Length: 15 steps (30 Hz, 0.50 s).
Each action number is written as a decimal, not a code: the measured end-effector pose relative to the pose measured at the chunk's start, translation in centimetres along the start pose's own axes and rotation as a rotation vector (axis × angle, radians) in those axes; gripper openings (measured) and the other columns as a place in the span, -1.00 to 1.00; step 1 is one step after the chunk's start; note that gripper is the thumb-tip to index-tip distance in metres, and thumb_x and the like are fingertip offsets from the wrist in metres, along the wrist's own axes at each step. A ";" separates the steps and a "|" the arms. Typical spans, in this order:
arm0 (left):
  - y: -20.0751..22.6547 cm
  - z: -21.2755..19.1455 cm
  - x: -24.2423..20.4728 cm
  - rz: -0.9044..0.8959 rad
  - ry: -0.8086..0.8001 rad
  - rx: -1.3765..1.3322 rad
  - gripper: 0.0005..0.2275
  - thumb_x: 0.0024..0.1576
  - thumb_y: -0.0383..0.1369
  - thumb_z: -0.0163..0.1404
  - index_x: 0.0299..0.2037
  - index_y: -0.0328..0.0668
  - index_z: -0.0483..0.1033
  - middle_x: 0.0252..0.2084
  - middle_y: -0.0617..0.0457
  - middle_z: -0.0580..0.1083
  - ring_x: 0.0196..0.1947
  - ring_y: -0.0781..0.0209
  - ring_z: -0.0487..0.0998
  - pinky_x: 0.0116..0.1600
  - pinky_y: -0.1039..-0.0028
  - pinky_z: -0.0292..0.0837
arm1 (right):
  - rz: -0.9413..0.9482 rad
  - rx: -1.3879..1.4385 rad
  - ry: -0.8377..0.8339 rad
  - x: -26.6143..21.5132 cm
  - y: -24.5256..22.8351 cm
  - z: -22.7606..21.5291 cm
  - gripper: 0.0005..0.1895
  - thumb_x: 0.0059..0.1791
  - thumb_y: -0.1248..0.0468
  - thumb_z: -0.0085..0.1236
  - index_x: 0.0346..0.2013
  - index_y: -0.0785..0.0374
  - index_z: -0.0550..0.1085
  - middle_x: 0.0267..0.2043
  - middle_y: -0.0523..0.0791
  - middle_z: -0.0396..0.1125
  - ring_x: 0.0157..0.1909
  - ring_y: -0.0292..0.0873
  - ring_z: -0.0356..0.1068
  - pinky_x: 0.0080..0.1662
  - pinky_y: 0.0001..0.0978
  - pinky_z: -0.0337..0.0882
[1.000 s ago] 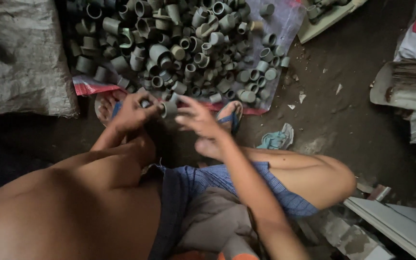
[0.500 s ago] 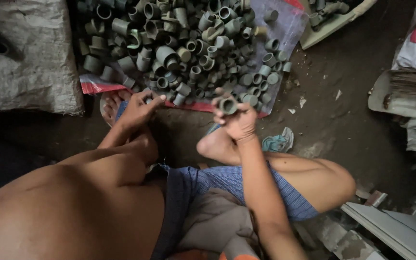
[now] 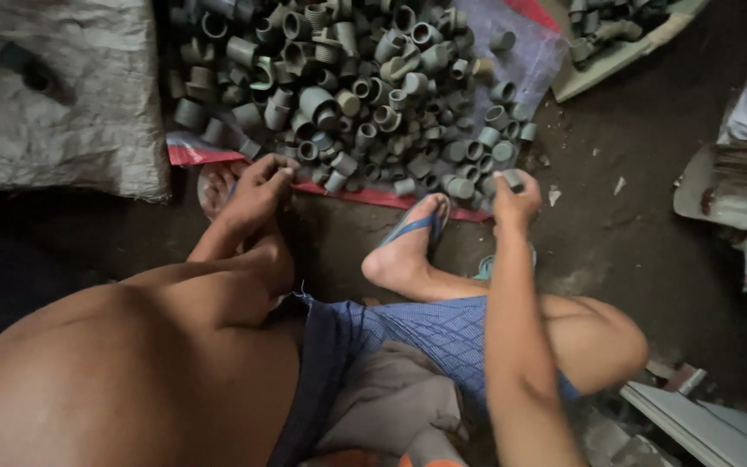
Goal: The person sits on the floor and sorts small, gray pipe fittings from a large pile on a red mat. They pick up individual fittings, inspect them, and place them into a separate pile on a white sack to the left.
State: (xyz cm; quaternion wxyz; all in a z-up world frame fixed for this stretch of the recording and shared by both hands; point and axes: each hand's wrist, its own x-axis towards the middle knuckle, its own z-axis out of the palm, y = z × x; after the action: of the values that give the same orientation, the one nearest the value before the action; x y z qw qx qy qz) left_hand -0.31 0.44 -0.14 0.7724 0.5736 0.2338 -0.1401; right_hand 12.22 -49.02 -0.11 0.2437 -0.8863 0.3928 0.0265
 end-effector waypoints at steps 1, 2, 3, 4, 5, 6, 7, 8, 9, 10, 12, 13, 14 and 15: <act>0.0 -0.1 0.1 0.002 0.006 0.002 -0.86 0.25 -0.44 -0.01 -0.07 -0.31 0.55 -0.42 -0.09 0.44 -0.52 0.15 0.48 -0.39 0.38 0.49 | -0.003 0.002 -0.005 0.4 0.2 0.0 -0.46 -0.19 -0.11 0.51 0.06 -0.29 0.55 0.03 -0.18 0.43 0.01 -0.10 0.52 -0.10 -0.25 0.57; 0.0 -0.2 0.3 0.022 0.006 0.021 -0.88 0.28 -0.42 0.00 -0.10 -0.29 0.56 -0.44 -0.08 0.44 -0.54 0.17 0.47 -0.43 0.40 0.45 | -0.028 -0.048 -0.067 1.0 0.4 -0.1 -0.41 -0.13 -0.06 0.48 0.17 -0.26 0.49 0.10 -0.06 0.37 0.10 -0.03 0.47 0.00 -0.12 0.53; 0.0 -0.2 0.4 0.043 0.006 0.040 -0.89 0.30 -0.40 0.02 -0.13 -0.27 0.57 -0.47 -0.07 0.43 -0.56 0.19 0.45 -0.47 0.43 0.42 | -0.053 -0.098 -0.129 1.5 0.6 -0.2 -0.36 -0.07 -0.01 0.44 0.28 -0.23 0.42 0.17 0.05 0.32 0.19 0.05 0.42 0.11 0.01 0.49; -1.1 -0.3 0.9 0.043 0.012 0.039 -0.89 0.30 -0.40 0.02 -0.13 -0.27 0.57 -0.47 -0.07 0.43 -0.56 0.19 0.45 -0.47 0.43 0.42 | -0.058 -0.099 -0.134 2.1 1.3 0.2 -0.36 -0.07 -0.01 0.44 0.28 -0.23 0.42 0.17 0.05 0.32 0.19 0.05 0.42 0.11 0.01 0.49; -2.1 -0.4 1.3 0.037 0.023 0.063 -0.87 0.32 -0.36 0.01 -0.16 -0.23 0.58 -0.48 -0.08 0.44 -0.57 0.18 0.46 -0.48 0.41 0.43 | -0.120 -0.205 -0.246 2.7 2.0 0.6 -0.41 -0.03 -0.03 0.34 0.29 -0.18 0.43 0.21 0.04 0.34 0.24 0.04 0.39 0.16 -0.04 0.44; -3.0 -0.7 1.8 0.034 0.040 0.089 -0.85 0.34 -0.32 0.01 -0.19 -0.20 0.58 -0.49 -0.08 0.45 -0.57 0.17 0.47 -0.50 0.39 0.43 | -0.187 -0.310 -0.360 3.3 2.4 1.3 -0.44 0.00 -0.05 0.25 0.30 -0.13 0.44 0.25 0.02 0.35 0.28 0.04 0.35 0.22 -0.09 0.39; -2.7 -0.4 1.8 0.037 0.052 0.089 -0.85 0.34 -0.32 0.01 -0.19 -0.20 0.58 -0.49 -0.08 0.45 -0.57 0.17 0.47 -0.50 0.39 0.43 | -0.197 -0.308 -0.368 3.3 2.1 1.0 -0.44 0.00 -0.05 0.25 0.30 -0.13 0.44 0.25 0.02 0.35 0.28 0.04 0.35 0.22 -0.09 0.39; -2.5 -0.3 1.6 0.003 0.062 0.100 -0.80 0.35 -0.24 -0.01 -0.20 -0.16 0.58 -0.49 -0.09 0.45 -0.59 0.15 0.47 -0.53 0.34 0.44 | -0.218 -0.316 -0.355 3.1 1.8 0.8 -0.49 0.03 -0.02 0.20 0.28 -0.09 0.46 0.24 0.06 0.35 0.28 0.08 0.35 0.23 -0.07 0.38; -2.2 -0.1 1.4 -0.032 0.073 0.109 -0.76 0.36 -0.17 -0.03 -0.21 -0.12 0.58 -0.50 -0.09 0.45 -0.62 0.13 0.47 -0.56 0.28 0.44 | -0.240 -0.324 -0.342 3.0 1.5 0.5 -0.54 0.07 0.01 0.15 0.26 -0.04 0.47 0.24 0.09 0.35 0.28 0.13 0.35 0.23 -0.05 0.38; -1.8 0.0 1.4 -0.029 0.087 0.110 -0.76 0.36 -0.17 -0.03 -0.21 -0.12 0.58 -0.50 -0.09 0.45 -0.62 0.13 0.47 -0.56 0.28 0.44 | -0.250 -0.322 -0.352 2.2 0.5 0.5 -0.54 0.07 0.01 0.15 0.26 -0.04 0.47 0.24 0.09 0.35 0.28 0.13 0.35 0.23 -0.05 0.38; -1.2 0.4 1.3 -0.101 0.118 -0.080 -0.74 0.36 -0.18 -0.07 -0.29 -0.13 0.54 -0.57 -0.11 0.45 -0.72 0.11 0.48 -0.65 0.37 0.43 | -0.616 -0.193 -0.064 0.4 -1.2 0.1 -0.61 -0.05 0.31 0.28 0.07 0.31 0.56 -0.09 0.22 0.40 -0.03 0.25 0.48 -0.02 -0.10 0.56; -0.8 0.3 1.1 -0.102 0.130 -0.080 -0.74 0.36 -0.18 -0.07 -0.29 -0.13 0.54 -0.57 -0.11 0.45 -0.72 0.11 0.48 -0.65 0.37 0.43 | -0.621 -0.191 -0.076 -3.4 -4.8 0.1 -0.61 -0.05 0.31 0.28 0.07 0.31 0.56 -0.09 0.22 0.40 -0.03 0.25 0.48 -0.02 -0.10 0.56; -0.3 0.4 1.0 -0.107 0.124 -0.059 -0.76 0.34 -0.23 -0.05 -0.29 -0.16 0.55 -0.59 -0.14 0.45 -0.73 0.09 0.49 -0.67 0.35 0.44 | -0.722 -0.082 -0.158 -7.3 -8.7 -0.2 -0.67 -0.05 0.32 0.32 0.00 0.34 0.59 -0.13 0.23 0.44 -0.06 0.26 0.49 -0.06 -0.10 0.55; 0.2 0.5 1.0 -0.111 0.119 -0.038 -0.79 0.31 -0.27 -0.04 -0.28 -0.20 0.56 -0.61 -0.17 0.46 -0.73 0.07 0.51 -0.69 0.34 0.45 | -0.821 0.029 -0.240 -11.3 -12.9 -0.6 -0.72 -0.05 0.34 0.37 -0.06 0.37 0.61 -0.17 0.23 0.48 -0.09 0.27 0.51 -0.09 -0.10 0.55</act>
State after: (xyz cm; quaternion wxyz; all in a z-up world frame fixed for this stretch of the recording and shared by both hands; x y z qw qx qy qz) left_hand 0.68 0.11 -0.39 0.7590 0.5524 0.3132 -0.1440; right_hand 13.50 -34.19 8.39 0.2906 -0.9563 -0.0232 0.0246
